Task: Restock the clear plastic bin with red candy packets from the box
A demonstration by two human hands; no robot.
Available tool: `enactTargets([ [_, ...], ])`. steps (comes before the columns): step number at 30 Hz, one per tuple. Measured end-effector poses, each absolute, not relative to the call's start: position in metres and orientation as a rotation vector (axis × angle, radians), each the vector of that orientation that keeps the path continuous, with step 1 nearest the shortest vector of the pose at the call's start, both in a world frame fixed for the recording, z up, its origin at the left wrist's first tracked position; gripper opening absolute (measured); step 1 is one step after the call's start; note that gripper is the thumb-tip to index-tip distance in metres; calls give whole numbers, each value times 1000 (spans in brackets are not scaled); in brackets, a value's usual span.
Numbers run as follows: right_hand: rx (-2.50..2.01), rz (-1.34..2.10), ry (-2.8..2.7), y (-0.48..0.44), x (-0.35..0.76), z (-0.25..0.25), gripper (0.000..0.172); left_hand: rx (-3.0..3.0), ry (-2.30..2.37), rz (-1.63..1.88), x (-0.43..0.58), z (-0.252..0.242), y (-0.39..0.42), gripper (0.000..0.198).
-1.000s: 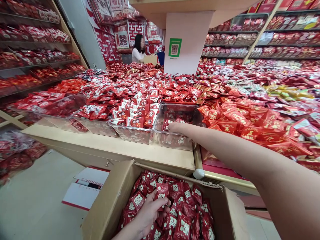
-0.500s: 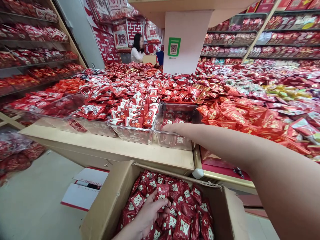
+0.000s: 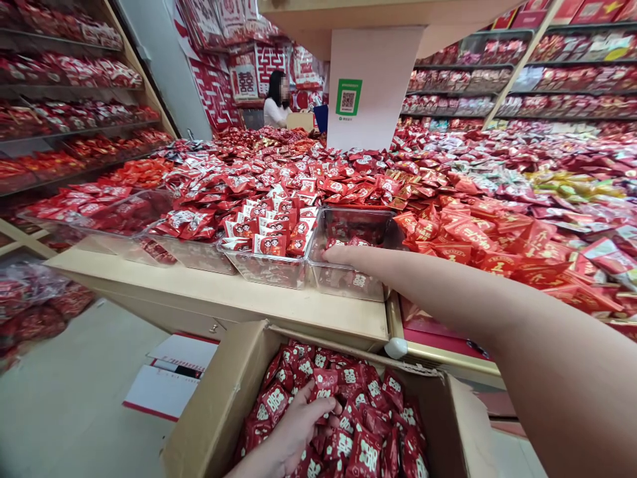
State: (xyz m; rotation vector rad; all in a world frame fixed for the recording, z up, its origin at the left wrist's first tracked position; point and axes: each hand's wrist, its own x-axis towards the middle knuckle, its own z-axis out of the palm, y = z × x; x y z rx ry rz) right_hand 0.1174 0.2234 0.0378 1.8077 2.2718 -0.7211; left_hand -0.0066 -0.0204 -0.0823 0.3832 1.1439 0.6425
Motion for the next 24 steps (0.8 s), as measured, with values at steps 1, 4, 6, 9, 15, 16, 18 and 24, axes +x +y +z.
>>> enactTargets([
  [1,1801,-723,2272,225,118,37,33,383,1145,644,-7,-83,-20,58],
  [4,1602,-545,2361,229,122,40,23,395,1140,648,-7,-84,-20,55],
  [6,1447,-338,2412,232,127,47,15,413,1123,647,-7,-85,-20,50],
  [9,1431,-190,2384,236,137,57,22,427,1109,642,-7,-85,-20,40],
  [15,1338,-158,2382,237,139,43,20,452,1111,626,-6,-84,-20,31],
  [16,1351,-178,2367,237,137,39,19,447,1113,625,-7,-84,-20,32],
  [18,1390,-234,2333,235,133,33,18,430,1121,629,-7,-83,-20,35],
  [24,1366,-242,2413,245,140,41,20,432,1129,624,-7,-83,-20,34],
])
